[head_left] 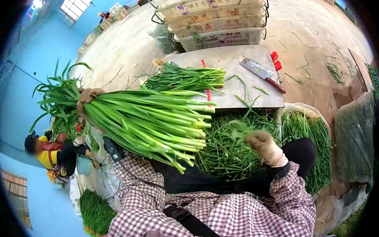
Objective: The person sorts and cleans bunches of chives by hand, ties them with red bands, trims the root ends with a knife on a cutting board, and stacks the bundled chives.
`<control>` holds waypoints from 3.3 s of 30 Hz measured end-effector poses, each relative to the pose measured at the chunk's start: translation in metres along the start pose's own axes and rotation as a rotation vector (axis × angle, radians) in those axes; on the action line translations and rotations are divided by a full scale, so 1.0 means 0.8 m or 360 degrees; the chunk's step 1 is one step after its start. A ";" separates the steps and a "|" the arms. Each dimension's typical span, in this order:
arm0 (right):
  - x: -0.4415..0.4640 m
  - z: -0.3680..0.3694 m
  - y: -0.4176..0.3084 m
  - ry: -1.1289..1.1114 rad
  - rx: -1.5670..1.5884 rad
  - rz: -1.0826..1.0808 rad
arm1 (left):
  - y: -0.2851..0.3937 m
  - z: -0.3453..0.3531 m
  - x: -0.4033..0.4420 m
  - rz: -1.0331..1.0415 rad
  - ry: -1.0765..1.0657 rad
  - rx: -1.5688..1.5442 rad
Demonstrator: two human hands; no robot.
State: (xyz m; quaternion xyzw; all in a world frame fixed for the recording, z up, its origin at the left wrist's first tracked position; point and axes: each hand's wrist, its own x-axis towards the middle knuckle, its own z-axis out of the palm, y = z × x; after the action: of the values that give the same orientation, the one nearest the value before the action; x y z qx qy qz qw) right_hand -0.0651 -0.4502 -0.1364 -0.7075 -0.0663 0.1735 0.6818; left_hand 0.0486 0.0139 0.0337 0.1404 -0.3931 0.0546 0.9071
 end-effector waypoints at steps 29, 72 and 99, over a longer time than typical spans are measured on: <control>0.029 0.084 -0.125 -0.0013 -0.0201 -0.1248 | 0.022 0.005 -0.007 0.0376 0.0389 0.0893; 0.059 0.012 0.017 -0.0436 -0.0190 0.0046 | -0.055 0.007 0.049 0.0167 0.1446 0.1517; 0.150 0.114 -0.093 0.0631 0.0180 -0.0756 | 0.026 -0.044 0.023 0.0290 0.1845 0.1371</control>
State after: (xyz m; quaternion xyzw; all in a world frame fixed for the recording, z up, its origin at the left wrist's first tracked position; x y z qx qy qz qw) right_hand 0.0267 -0.3203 -0.0826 -0.6531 -0.0859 -0.1286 0.7413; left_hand 0.0816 0.0440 0.0282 0.4003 0.1968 0.3455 0.8256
